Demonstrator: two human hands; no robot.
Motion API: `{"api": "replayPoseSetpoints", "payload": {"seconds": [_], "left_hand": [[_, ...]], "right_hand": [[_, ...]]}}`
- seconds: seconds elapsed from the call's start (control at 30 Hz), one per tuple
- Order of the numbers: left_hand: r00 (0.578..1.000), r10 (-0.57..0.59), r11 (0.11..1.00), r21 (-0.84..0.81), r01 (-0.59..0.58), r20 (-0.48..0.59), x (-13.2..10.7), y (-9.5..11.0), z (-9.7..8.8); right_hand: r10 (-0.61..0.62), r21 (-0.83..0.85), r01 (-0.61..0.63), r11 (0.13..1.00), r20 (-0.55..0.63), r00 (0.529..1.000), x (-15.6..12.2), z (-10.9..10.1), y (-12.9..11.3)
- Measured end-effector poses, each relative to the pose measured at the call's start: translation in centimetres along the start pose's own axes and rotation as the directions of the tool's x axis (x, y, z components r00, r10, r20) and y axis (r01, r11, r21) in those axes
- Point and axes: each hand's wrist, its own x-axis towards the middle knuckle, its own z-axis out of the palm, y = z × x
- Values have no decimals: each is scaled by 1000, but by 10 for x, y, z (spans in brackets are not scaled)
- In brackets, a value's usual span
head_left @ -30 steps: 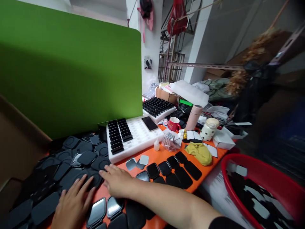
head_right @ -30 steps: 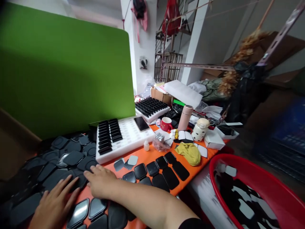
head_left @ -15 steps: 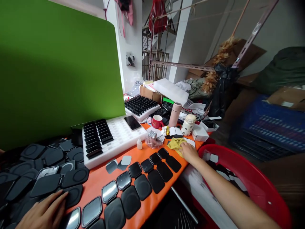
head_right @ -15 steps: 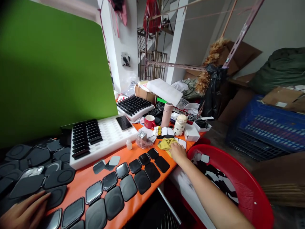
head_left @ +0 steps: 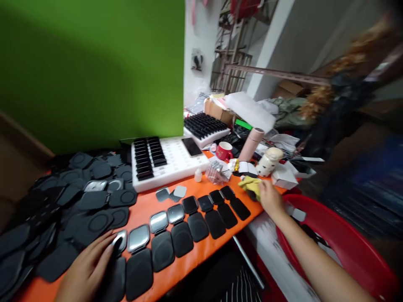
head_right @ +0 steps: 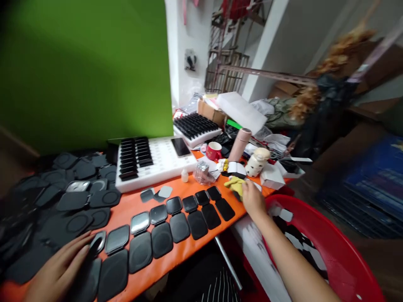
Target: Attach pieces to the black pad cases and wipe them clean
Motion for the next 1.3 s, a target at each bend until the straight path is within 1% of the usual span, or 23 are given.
{"api": "replayPoseSetpoints", "payload": {"seconds": [0.03, 0.07, 0.13, 0.17, 0.23, 0.27, 0.33, 0.4, 0.43, 0.47, 0.53, 0.7, 0.73, 0.77, 0.83, 0.93, 0.97, 1.0, 1.03, 1.1, 1.17, 1.23, 1.3], "left_hand": [[999, -26, 999, -27, 27, 21, 0, 3, 0], [998, -62, 997, -45, 63, 22, 1, 5, 0], [995, -84, 992, -88, 88, 54, 4, 8, -1], [994, -94, 991, -91, 99, 58, 6, 9, -1], [992, -110, 989, -91, 116, 67, 6, 8, -2], [991, -111, 989, -94, 118, 70, 6, 6, -2], [992, -100, 987, -116, 109, 83, 4, 1, -3], [991, -90, 983, -150, 104, 96, 2, -4, -4], [990, -93, 980, -168, 109, 102, 1, -6, -5], [989, -101, 976, -183, 119, 107, 1, -7, -6], [986, -124, 969, -198, 145, 113, 1, -5, -8], [982, -161, 977, -124, 174, 103, 2, 7, -11], [981, -165, 980, -99, 175, 100, 2, 9, -11], [981, -169, 981, -76, 176, 98, 2, 10, -11], [979, -178, 982, -40, 182, 97, 1, 11, -10], [976, -190, 981, -15, 193, 105, -1, 12, -9], [975, -192, 981, -5, 194, 109, -1, 12, -8], [975, -190, 982, 10, 190, 112, -1, 12, -8], [976, -186, 983, 29, 184, 114, 0, 12, -7], [979, -169, 984, 75, 161, 110, 1, 13, -7], [985, -145, 984, 122, 133, 91, 1, 13, -6], [991, -111, 981, 167, 96, 81, 1, 13, -5], [993, -79, 979, 197, 62, 83, 0, 12, -4]], "right_hand": [[0, 26, 2, 1000, -45, 999, -5, -8, -10], [-14, 119, 35, 992, -175, 984, -12, -16, -25], [-97, 289, 206, 935, -350, 932, -33, -26, -70], [-169, 372, 317, 873, -379, 910, -48, -27, -99], [-411, 519, 518, 680, -316, 855, -85, -20, -164], [-568, 558, 602, 571, -260, 781, -105, -13, -198], [-817, 587, 703, 403, -116, 565, -140, 8, -255], [-943, 579, 770, 267, -9, 334, -163, 28, -292], [-964, 581, 779, 235, 39, 262, -170, 36, -302], [-976, 583, 786, 205, 65, 207, -173, 42, -308], [-986, 583, 797, 161, 72, 147, -175, 48, -310], [-994, 600, 796, -82, -102, -26, -175, 60, -307], [-992, 615, 782, -103, -118, -37, -176, 64, -307], [-992, 633, 769, -95, -122, -22, -178, 66, -305], [-991, 665, 745, -45, -122, 49, -177, 66, -295], [-972, 693, 719, 54, -129, 197, -161, 53, -263], [-960, 693, 710, 123, -99, 263, -152, 48, -251], [-936, 680, 692, 242, -24, 351, -143, 43, -238], [-911, 663, 666, 343, 62, 408, -134, 39, -227], [-906, 651, 646, 399, 172, 386, -123, 35, -212], [-920, 663, 642, 384, 217, 326, -123, 38, -208], [-938, 681, 650, 338, 190, 289, -132, 47, -212], [-959, 690, 676, 259, 104, 262, -143, 59, -221]]}}
